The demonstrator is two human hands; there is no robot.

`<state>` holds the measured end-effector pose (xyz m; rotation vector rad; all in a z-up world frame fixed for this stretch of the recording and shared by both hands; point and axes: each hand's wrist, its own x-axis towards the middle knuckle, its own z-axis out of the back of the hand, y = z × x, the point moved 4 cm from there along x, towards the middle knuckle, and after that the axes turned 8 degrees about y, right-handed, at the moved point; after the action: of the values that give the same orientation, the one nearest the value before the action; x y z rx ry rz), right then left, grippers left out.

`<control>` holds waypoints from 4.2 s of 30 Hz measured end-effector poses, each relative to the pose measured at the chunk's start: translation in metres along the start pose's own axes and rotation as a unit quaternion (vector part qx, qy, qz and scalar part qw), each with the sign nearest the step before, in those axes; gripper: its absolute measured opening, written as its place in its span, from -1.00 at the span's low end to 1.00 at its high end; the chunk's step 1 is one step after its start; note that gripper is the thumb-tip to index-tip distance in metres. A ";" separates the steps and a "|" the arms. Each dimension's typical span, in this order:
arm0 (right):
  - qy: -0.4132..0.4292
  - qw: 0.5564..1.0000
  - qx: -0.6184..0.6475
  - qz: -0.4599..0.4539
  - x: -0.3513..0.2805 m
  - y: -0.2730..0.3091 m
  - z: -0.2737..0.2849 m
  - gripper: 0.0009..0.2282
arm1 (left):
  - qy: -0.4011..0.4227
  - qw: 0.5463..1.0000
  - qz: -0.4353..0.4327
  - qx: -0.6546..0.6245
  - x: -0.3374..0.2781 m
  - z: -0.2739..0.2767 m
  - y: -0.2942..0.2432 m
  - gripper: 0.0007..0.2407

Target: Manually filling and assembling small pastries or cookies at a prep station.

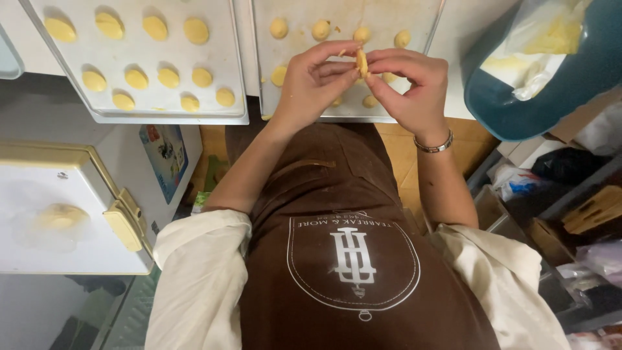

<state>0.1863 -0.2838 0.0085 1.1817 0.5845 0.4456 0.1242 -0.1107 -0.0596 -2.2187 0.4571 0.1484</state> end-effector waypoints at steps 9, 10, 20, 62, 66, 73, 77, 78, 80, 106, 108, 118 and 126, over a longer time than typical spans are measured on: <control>-0.005 0.999 -0.004 -0.034 0.005 0.006 0.000 -0.85 | -0.011 0.992 -0.014 0.123 0.002 -0.002 -0.009 -0.74; -0.005 0.999 -0.046 -0.020 0.006 0.009 0.001 -0.84 | -0.016 0.992 -0.012 0.128 0.002 -0.003 -0.011 -0.74; 0.019 0.990 -0.140 0.017 0.006 0.026 0.003 -0.83 | -0.006 0.995 -0.037 0.089 0.000 -0.002 -0.012 -0.75; -0.036 0.972 -0.220 0.067 0.009 0.035 -0.015 -0.71 | -0.024 0.997 -0.005 0.068 -0.010 0.001 -0.019 -0.79; -0.042 0.973 -0.217 0.066 0.010 0.036 -0.020 -0.71 | -0.032 0.996 0.002 0.083 -0.009 0.004 -0.018 -0.81; -0.038 0.976 -0.204 0.065 0.015 0.034 -0.024 -0.69 | -0.033 0.997 0.014 0.072 -0.007 0.009 -0.016 -0.75; -0.022 0.972 -0.226 0.066 0.018 0.036 -0.027 -0.67 | -0.003 0.998 -0.014 0.067 -0.008 0.015 -0.007 -0.73; -0.022 0.972 -0.226 0.066 0.018 0.034 -0.028 -0.67 | -0.003 0.998 -0.014 0.067 -0.008 0.013 -0.009 -0.73; -0.015 0.963 -0.258 0.072 0.019 0.033 -0.032 -0.66 | -0.028 0.996 0.012 0.079 -0.011 0.012 -0.011 -0.77; 0.039 0.981 0.152 -0.110 0.031 -0.015 -0.053 -0.81 | -0.090 0.995 0.021 0.024 -0.042 0.051 -0.009 -0.79; 0.049 0.977 0.172 -0.117 0.031 -0.019 -0.061 -0.77 | -0.087 0.996 0.014 0.014 -0.047 0.052 -0.010 -0.78; 0.065 0.916 0.350 -0.184 0.041 -0.024 -0.101 -0.89 | -0.108 0.994 -0.002 -0.014 -0.076 0.081 -0.013 -0.81; 0.093 0.896 0.387 -0.196 0.052 -0.028 -0.135 -0.88 | -0.143 0.989 -0.012 -0.022 -0.091 0.101 -0.014 -0.79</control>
<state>0.1415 -0.1635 -0.0631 1.7308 1.2098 -0.0485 0.0505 -0.0003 -0.0899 -2.2007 0.2705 0.4610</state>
